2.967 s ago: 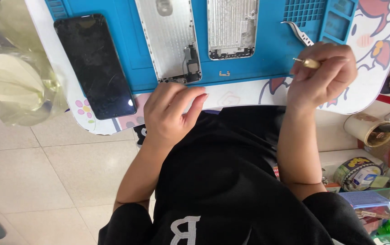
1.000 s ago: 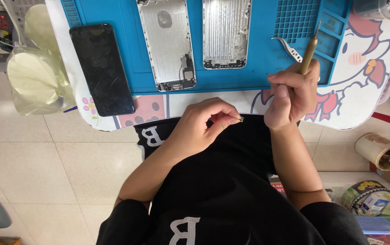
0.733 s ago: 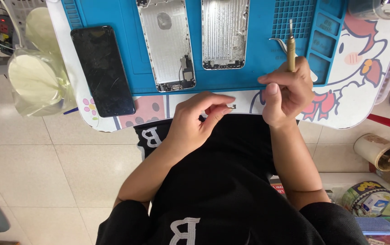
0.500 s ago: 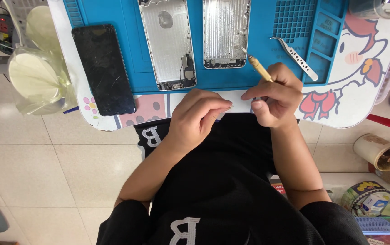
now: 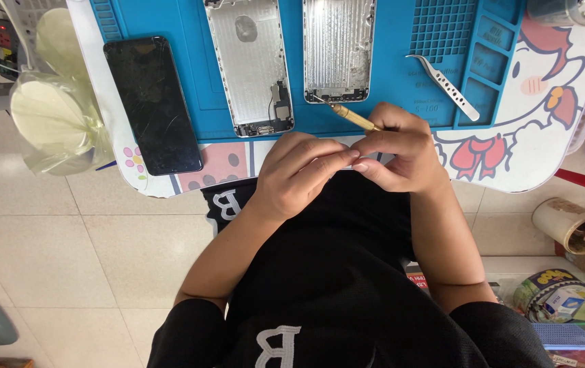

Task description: The person disassembles a smartphone on a blue repair mat. They use a screwdriver to remove small screws from the phone chassis, pick at internal components with the tool and fingers, reposition the phone frame, and finally hold the opened phone body while working on its interior with the screwdriver.

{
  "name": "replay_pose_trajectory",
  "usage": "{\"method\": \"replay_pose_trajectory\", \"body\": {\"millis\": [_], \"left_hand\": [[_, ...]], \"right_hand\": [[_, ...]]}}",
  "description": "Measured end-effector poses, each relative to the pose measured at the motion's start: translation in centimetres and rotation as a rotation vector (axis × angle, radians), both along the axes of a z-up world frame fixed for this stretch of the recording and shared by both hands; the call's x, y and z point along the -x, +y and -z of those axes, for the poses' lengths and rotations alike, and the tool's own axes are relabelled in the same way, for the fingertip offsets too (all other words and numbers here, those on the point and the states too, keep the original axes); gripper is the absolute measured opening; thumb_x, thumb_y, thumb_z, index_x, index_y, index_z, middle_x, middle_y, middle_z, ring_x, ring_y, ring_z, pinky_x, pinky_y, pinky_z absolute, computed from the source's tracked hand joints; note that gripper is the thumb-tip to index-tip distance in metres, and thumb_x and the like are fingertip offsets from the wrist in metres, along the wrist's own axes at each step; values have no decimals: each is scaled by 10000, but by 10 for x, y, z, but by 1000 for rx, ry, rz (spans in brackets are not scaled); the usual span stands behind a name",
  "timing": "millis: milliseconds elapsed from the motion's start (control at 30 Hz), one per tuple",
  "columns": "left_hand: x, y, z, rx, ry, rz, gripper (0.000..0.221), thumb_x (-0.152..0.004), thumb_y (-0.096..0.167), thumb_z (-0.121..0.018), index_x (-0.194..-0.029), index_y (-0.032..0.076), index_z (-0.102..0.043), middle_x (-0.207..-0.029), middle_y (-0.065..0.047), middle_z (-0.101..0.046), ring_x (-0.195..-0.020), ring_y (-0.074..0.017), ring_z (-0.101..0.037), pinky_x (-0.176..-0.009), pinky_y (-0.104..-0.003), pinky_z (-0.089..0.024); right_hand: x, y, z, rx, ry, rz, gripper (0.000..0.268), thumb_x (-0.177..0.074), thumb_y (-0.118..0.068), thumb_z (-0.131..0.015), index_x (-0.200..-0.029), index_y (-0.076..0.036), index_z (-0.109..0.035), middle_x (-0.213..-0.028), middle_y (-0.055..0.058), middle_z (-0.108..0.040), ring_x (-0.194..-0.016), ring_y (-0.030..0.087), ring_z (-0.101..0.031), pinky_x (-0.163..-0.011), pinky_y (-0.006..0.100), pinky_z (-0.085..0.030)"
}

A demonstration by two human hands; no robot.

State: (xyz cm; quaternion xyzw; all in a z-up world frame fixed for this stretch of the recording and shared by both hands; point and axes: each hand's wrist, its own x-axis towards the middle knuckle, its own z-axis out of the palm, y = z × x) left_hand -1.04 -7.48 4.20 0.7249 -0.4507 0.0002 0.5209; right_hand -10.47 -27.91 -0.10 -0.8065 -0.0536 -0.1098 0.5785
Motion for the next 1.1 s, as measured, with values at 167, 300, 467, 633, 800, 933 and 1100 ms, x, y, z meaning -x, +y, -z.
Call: {"method": "replay_pose_trajectory", "body": {"millis": [167,300,467,633,800,933,1100], "left_hand": [[-3,-2,3,30,26,38,222,-876,45,-813,-1088,57,-751,-1045,-26,-712,-902,-207,-678,-787,-334,-548],[-3,-1,9,85,191,64,239,-883,-19,-827,-1080,98,-758,-1060,-9,-718,-898,-183,-684,-788,-313,-557],[-4,2,7,83,237,65,255,-888,-42,-825,-1091,93,-749,-1066,-15,-726,-913,-189,-696,-785,-302,-558],[-4,5,3,92,294,66,271,-885,-62,-813,-1098,92,-748,-1054,-24,-731,-891,-178,-693,-787,-305,-543],[-1,10,4,14,310,30,272,-889,-66,-796,-1116,81,-770,-1048,-36,-740,-879,-177,-680,-746,-270,-541],[1,10,0,35,339,-52,252,-883,-56,-805,-1092,82,-777,-998,-42,-764,-802,-157,-662,-737,-269,-519],[-2,12,0,65,288,-44,234,-898,-19,-809,-1102,84,-760,-987,-39,-780,-814,-151,-729,-714,-251,-484]], "right_hand": [[1,-2,2,-72,-4,0,213,-847,-238,-806,-906,-41,-752,-802,61,-523,-733,181,-492,-606,303,-354],[0,-4,-1,-74,0,-1,203,-828,-211,-778,-908,-29,-738,-799,60,-486,-723,179,-460,-600,307,-332],[-2,-1,-5,-56,9,13,167,-831,-169,-791,-918,-35,-744,-812,66,-497,-725,179,-470,-597,300,-338],[-3,0,-7,-42,12,-4,156,-816,-141,-816,-919,-40,-755,-788,56,-492,-712,175,-474,-598,299,-335],[-4,2,-7,-2,19,9,162,-814,-140,-838,-945,-65,-779,-791,48,-501,-713,169,-492,-589,287,-344],[-6,5,-10,66,26,42,187,-799,-139,-862,-960,-77,-789,-785,46,-489,-703,171,-480,-578,286,-340],[-9,5,-9,51,-13,45,194,-772,-127,-876,-939,-87,-784,-766,39,-485,-678,168,-462,-562,297,-315]]}}
